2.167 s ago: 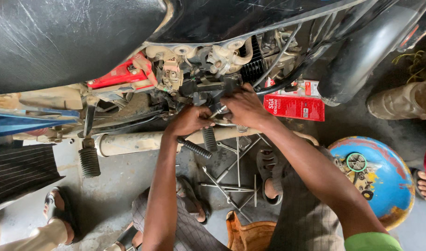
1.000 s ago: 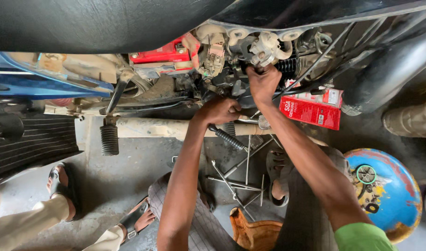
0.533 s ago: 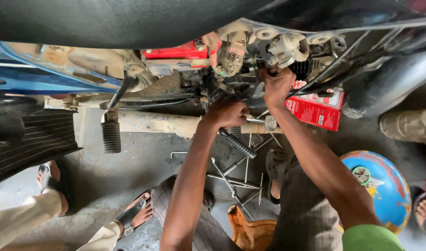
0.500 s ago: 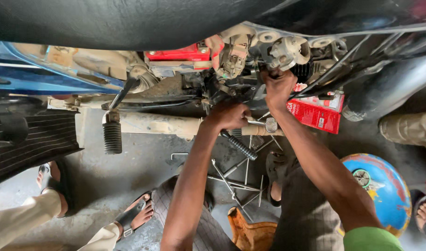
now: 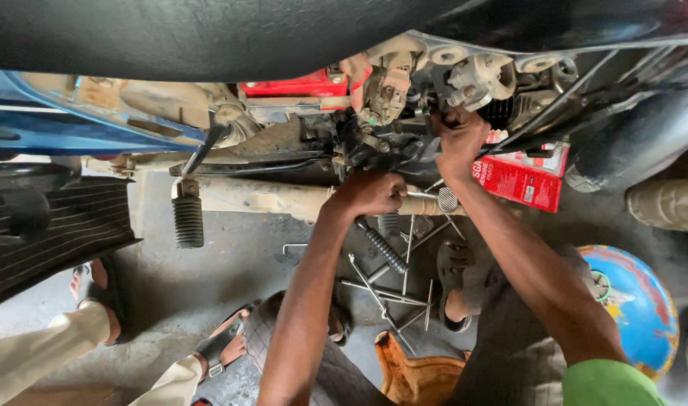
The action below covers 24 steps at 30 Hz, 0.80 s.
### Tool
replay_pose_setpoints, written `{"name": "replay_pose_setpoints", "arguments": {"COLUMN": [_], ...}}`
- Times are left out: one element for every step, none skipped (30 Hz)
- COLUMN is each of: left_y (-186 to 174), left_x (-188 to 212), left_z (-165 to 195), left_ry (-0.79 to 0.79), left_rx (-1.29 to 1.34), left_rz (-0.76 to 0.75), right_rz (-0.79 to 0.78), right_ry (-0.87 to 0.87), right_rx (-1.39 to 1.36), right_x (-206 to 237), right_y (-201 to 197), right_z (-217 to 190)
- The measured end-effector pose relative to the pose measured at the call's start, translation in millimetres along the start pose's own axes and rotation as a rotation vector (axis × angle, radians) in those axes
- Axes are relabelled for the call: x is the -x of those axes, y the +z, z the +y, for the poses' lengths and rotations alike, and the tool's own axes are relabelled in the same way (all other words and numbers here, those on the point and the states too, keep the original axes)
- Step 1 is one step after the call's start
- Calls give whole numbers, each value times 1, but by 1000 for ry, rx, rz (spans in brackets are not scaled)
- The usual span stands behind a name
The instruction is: The person works on a motorcycle engine, using a T-handle wrench to tighten bolts and adjusting engine components with both hands. They place small parts into a blue basin and continue manipulating the engine area.
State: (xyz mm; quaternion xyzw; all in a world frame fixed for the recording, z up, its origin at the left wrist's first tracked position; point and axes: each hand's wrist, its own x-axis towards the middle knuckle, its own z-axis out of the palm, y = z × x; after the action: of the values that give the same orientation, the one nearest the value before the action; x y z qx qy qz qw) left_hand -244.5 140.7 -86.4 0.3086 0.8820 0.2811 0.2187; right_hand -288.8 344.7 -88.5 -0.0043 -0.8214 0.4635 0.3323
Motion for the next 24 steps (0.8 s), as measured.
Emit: {"name": "replay_pose_setpoints", "arguments": {"left_y": [0, 0, 0, 2, 2, 2, 2, 3, 3, 3, 2, 1, 1, 1, 1, 1, 2, 2, 3, 4, 5, 5, 5, 5], "left_x": [0, -1, -2, -3, -3, -4, -3, -3, -2, 0, 1, 1, 1, 0, -3, -6, -8, -9, -11, -10, -10, -9, -8, -7], "left_z": [0, 0, 0, 1, 1, 1, 1, 0, -1, -2, -2, -2, -2, -1, 0, 1, 3, 4, 4, 3, 2, 1, 0, 0], "left_ry": [0, 3, 9, -9, -23, -35, -17, -4, 7, 17, 26, 39, 28, 19, 11, 24, 38, 51, 33, 16, -4, 9, 21, 33], "left_rx": [22, 45, 78, 63, 38, 12, 14, 20, 20, -10, -42, -75, -53, -31, -11, -23, -30, -39, -16, 9, 34, 41, 41, 43], "left_rz": [-7, -18, -35, -48, -62, -72, -65, -58, -50, -37, -25, -11, -35, -56, -74, -83, -100, -120, -128, -133, -131, -119, -110, -101], "right_rz": [-8, -13, -22, -27, -21, -15, -7, -2, 4, 14, 26, 41, 8, -23, -53, -33, -12, 12, 23, 32, 37, 30, 28, 23], "right_ry": [-6, -10, -9, 5, 18, 25, 111, 199, 287, 231, 177, 120, 96, 69, 38, 91, 152, 215, 326, 435, 538, 325, 114, -96], "right_rx": [-7, -11, -5, -25, -47, -70, -171, -271, -378, -325, -274, -221, -165, -109, -53, -151, -243, -336, -397, -455, -516, -383, -252, -121], "right_x": [0, -3, -3, -4, -6, -8, -8, -7, -5, -3, 0, 1, 2, 2, 0, -3, -5, -6, -6, -5, -4, -2, 0, 2], "right_y": [0, -1, -5, -8, -10, -12, -12, -11, -9, -7, -4, -2, -2, -3, -4, -5, -7, -8, -9, -8, -7, -6, -4, -3], "right_z": [0, 1, 2, 3, 4, 5, 5, 5, 4, 3, 1, -1, -2, -3, -3, -2, -1, 1, 2, 4, 5, 6, 7, 9]}}
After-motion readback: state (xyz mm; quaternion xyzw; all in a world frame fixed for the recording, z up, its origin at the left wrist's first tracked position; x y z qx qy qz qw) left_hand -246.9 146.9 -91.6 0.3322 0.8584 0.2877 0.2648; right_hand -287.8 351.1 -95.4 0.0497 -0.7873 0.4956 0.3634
